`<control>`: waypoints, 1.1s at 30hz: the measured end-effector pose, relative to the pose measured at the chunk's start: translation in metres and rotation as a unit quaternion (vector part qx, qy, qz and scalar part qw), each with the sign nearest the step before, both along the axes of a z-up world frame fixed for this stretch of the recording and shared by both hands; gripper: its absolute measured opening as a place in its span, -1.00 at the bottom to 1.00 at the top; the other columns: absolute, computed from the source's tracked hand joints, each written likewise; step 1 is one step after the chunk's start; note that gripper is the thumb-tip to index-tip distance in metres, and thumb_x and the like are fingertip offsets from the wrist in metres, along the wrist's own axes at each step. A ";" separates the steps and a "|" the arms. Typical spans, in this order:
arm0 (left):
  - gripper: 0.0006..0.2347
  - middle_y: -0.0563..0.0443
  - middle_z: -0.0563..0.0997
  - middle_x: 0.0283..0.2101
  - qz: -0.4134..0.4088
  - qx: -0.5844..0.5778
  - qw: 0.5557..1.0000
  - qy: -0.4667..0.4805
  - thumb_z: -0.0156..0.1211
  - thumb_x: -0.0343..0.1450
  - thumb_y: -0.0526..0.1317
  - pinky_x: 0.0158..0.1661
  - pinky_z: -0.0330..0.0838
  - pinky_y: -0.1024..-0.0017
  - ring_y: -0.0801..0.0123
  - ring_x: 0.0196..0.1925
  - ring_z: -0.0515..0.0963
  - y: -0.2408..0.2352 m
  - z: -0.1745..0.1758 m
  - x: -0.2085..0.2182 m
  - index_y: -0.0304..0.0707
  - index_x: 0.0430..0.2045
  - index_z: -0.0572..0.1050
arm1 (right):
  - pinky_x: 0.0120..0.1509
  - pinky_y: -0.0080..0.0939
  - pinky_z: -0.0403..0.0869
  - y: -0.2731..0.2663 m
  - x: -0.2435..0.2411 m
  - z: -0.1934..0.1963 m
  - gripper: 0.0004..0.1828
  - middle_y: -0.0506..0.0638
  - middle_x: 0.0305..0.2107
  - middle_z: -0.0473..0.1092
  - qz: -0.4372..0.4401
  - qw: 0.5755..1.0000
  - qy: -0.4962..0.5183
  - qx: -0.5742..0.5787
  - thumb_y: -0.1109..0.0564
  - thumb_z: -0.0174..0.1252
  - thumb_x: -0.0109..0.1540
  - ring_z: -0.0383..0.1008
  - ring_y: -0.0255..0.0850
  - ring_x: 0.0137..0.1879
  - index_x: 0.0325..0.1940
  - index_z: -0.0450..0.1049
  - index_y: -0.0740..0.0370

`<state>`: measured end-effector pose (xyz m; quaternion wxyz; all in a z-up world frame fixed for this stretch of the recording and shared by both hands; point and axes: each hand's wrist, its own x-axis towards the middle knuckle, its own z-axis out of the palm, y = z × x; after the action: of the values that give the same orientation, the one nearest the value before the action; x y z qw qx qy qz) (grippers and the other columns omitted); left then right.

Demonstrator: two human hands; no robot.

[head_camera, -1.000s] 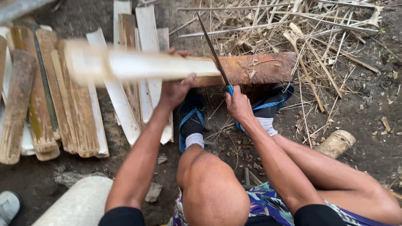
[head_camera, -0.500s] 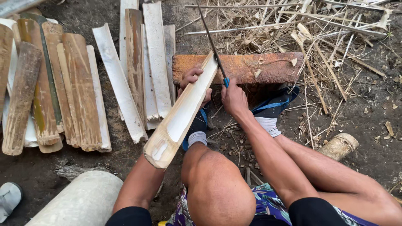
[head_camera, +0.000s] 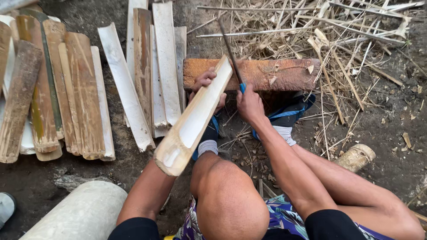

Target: The person sits on the ground and uses a long metal file to sharpen the edges of bamboo strips. They hold each strip against a wooden block and file the edges repeatedly, then place the finished pieces aside.

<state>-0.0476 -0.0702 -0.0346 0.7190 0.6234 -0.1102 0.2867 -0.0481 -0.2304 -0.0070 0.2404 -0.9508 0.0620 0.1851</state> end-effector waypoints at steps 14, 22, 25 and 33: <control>-0.30 -0.09 0.43 0.11 -0.042 -0.285 0.865 0.411 0.48 0.33 -0.18 0.17 0.52 0.08 0.22 0.14 0.50 0.078 -0.001 0.003 -0.10 0.25 0.06 | -0.27 0.25 0.41 -0.034 -0.040 0.027 -0.72 0.37 -0.45 0.47 -0.043 0.990 -0.059 0.118 0.03 0.08 0.39 0.52 0.39 -0.27 0.06 0.28 0.25; -0.21 -0.23 0.40 0.19 -0.055 -0.302 0.854 0.420 0.48 0.34 -0.15 0.31 0.40 0.04 0.18 0.21 0.51 0.083 -0.020 0.007 -0.14 0.32 -0.06 | -0.35 0.18 0.43 -0.036 -0.022 0.041 -0.71 0.31 -0.48 0.47 0.019 0.988 -0.073 0.136 0.08 0.10 0.40 0.55 0.31 -0.32 0.08 0.26 0.28; -0.18 -0.26 0.38 0.19 -0.048 -0.296 0.854 0.425 0.49 0.32 -0.13 0.30 0.41 0.02 0.15 0.21 0.49 0.083 -0.019 0.009 -0.20 0.34 -0.07 | -0.34 0.20 0.41 -0.036 -0.019 0.040 -0.73 0.32 -0.51 0.47 0.035 0.991 -0.058 0.119 0.08 0.10 0.39 0.53 0.34 -0.33 0.04 0.26 0.28; -0.12 -0.24 0.31 0.22 -0.023 -0.313 0.844 0.434 0.51 0.25 0.04 0.25 0.46 0.01 0.13 0.25 0.42 0.081 -0.018 0.016 -0.22 0.33 -0.02 | -0.36 0.24 0.41 -0.039 -0.009 0.049 -0.72 0.32 -0.57 0.44 0.021 0.993 -0.026 0.114 0.01 0.04 0.40 0.54 0.30 -0.43 -0.02 0.25 0.28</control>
<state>-0.0312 0.0110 -0.0524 0.8569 0.4230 0.2944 -0.0108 -0.0571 -0.2698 0.0415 0.3443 -0.9230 0.0139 0.1714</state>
